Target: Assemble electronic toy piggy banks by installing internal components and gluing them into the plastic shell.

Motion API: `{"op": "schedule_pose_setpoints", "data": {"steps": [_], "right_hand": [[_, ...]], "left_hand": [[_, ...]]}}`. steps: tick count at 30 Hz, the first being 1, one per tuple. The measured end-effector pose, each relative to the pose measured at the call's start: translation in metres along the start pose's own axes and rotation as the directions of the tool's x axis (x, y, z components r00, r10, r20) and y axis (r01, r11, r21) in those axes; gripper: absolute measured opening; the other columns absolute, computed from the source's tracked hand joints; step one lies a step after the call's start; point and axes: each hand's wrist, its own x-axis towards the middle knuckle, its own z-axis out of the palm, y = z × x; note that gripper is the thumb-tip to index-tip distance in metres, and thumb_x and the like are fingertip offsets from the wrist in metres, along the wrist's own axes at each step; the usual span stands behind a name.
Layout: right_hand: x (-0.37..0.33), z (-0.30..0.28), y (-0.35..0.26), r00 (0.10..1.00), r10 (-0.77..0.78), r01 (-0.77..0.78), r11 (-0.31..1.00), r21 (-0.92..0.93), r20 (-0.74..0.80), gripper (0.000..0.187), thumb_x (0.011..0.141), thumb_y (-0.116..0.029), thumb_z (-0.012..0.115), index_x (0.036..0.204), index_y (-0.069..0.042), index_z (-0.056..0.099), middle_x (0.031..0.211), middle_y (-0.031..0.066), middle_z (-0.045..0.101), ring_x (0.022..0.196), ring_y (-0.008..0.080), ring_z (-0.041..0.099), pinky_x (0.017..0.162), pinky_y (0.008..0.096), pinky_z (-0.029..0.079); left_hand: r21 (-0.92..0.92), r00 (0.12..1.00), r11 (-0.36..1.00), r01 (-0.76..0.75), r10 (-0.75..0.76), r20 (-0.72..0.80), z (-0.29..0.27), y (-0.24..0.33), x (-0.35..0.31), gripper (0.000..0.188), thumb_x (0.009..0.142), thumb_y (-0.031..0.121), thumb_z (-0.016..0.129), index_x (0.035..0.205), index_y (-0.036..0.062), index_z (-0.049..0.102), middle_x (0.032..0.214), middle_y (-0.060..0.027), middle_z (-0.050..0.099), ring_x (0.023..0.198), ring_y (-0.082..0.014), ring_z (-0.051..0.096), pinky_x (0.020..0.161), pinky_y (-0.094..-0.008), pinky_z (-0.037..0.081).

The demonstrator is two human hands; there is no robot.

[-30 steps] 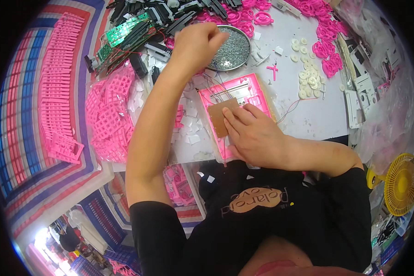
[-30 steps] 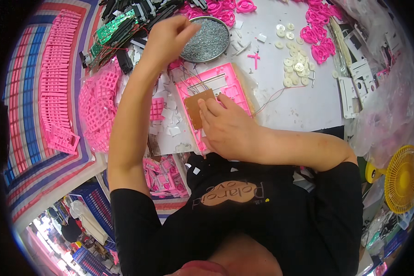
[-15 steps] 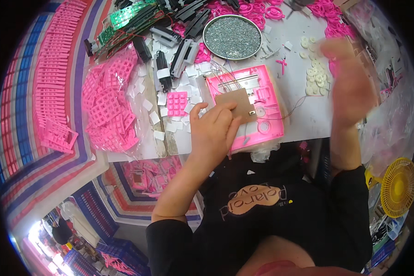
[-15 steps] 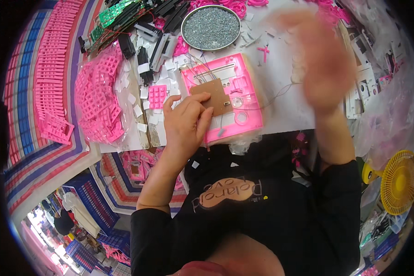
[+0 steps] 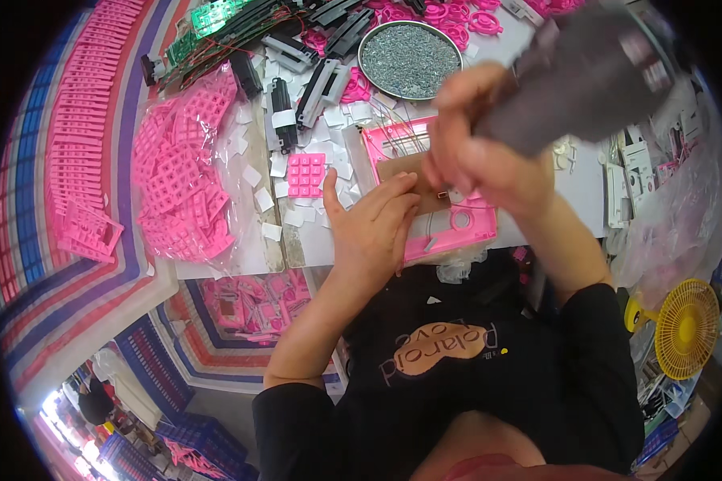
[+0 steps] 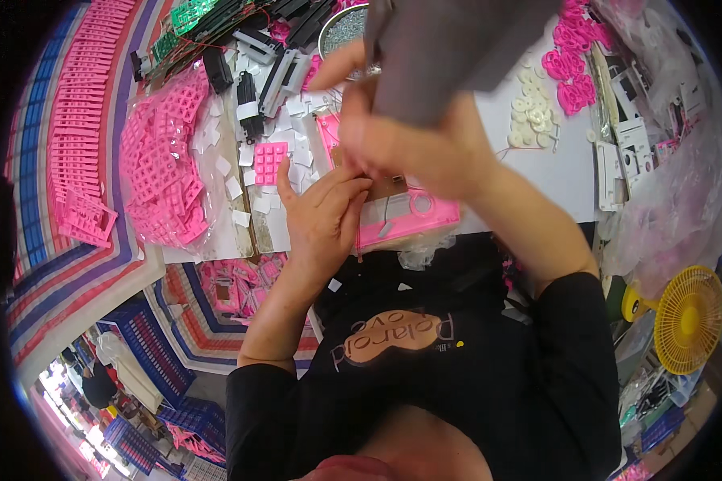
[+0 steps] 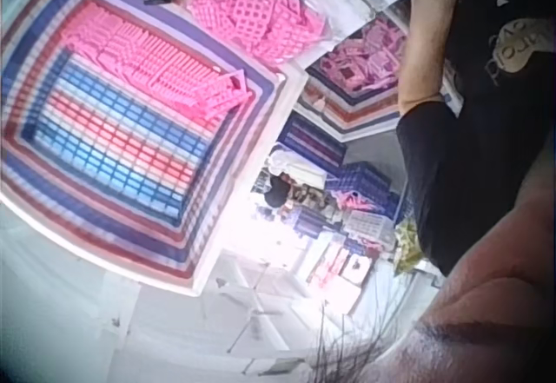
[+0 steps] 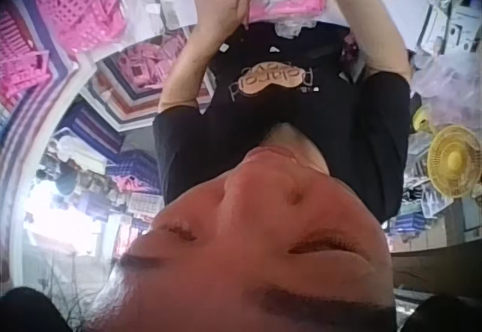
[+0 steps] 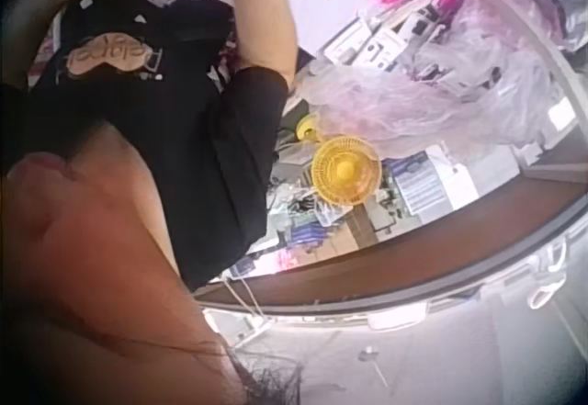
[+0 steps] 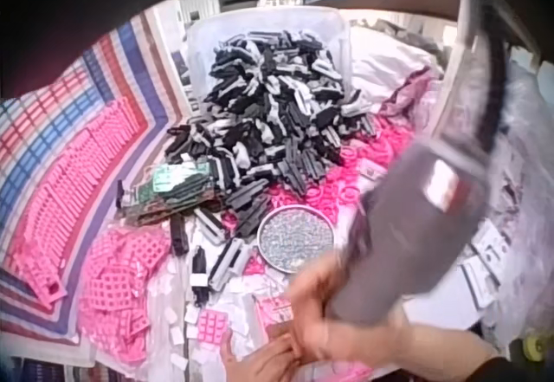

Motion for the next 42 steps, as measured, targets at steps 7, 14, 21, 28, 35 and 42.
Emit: {"op": "schedule_pose_setpoints", "data": {"steps": [7,14,21,28,35,42], "right_hand": [[-0.015,0.024,0.016,0.993,-0.097,0.107,0.976,0.191,-0.060,0.035,0.089,-0.016,0.068,0.115,0.003,0.053,0.080,0.0077,0.059,0.070,0.0120,0.059,0.062,0.0258,0.047],[-0.017,0.021,0.024,0.995,-0.102,0.101,0.994,0.048,0.011,0.028,0.094,-0.017,0.064,0.113,-0.004,0.047,0.066,0.0032,0.050,0.055,0.0101,0.047,0.058,0.0292,0.045],[-0.020,0.023,0.028,0.993,-0.120,0.122,0.983,-0.136,0.023,0.024,0.094,-0.011,0.059,0.111,-0.003,0.045,0.063,0.0027,0.048,0.052,0.0106,0.046,0.058,0.0313,0.047],[-0.015,0.000,0.021,0.987,-0.125,0.099,0.966,-0.240,-0.098,0.023,0.093,-0.009,0.058,0.109,-0.003,0.044,0.067,0.0037,0.049,0.057,0.0109,0.046,0.061,0.0321,0.049],[-0.011,0.005,0.033,0.993,-0.110,0.091,0.951,-0.296,-0.048,0.020,0.092,-0.008,0.063,0.099,-0.003,0.044,0.071,0.0070,0.053,0.060,0.0129,0.051,0.058,0.0311,0.048],[-0.005,0.008,0.028,0.996,-0.038,0.017,0.964,-0.265,-0.075,0.022,0.092,-0.008,0.065,0.104,-0.003,0.047,0.069,0.0047,0.053,0.059,0.0126,0.052,0.055,0.0303,0.047]], "left_hand": [[-0.085,0.998,0.996,-0.006,0.000,-0.067,0.004,-0.006,0.002,0.012,0.084,0.013,0.074,0.093,0.0131,0.067,0.111,0.0016,0.071,0.098,-0.0152,0.069,0.117,-0.0628,0.006],[-0.079,0.992,0.996,-0.037,0.027,-0.121,0.007,-0.009,0.003,0.014,0.080,0.014,0.077,0.090,0.0138,0.067,0.106,0.0013,0.071,0.095,-0.0152,0.070,0.117,-0.0615,0.008],[-0.074,0.993,0.993,-0.087,0.081,-0.089,0.005,-0.015,0.001,0.016,0.081,0.015,0.077,0.092,0.0121,0.066,0.108,0.0004,0.072,0.097,-0.0149,0.070,0.117,-0.0617,0.008],[-0.015,0.997,0.997,-0.080,0.080,-0.016,-0.004,-0.006,0.009,0.007,0.084,0.010,0.070,0.084,0.0084,0.063,0.105,-0.0022,0.073,0.099,-0.0161,0.071,0.117,-0.0563,0.019],[0.026,0.999,0.998,-0.051,0.051,0.018,-0.004,0.002,0.011,0.009,0.082,0.010,0.070,0.086,0.0080,0.062,0.104,-0.0023,0.072,0.101,-0.0145,0.070,0.114,-0.0535,0.028],[-0.038,0.999,0.999,-0.005,0.006,0.032,-0.008,0.003,0.010,0.007,0.085,0.009,0.069,0.092,0.0099,0.067,0.107,-0.0025,0.072,0.100,-0.0159,0.070,0.118,-0.0623,0.014]]}}
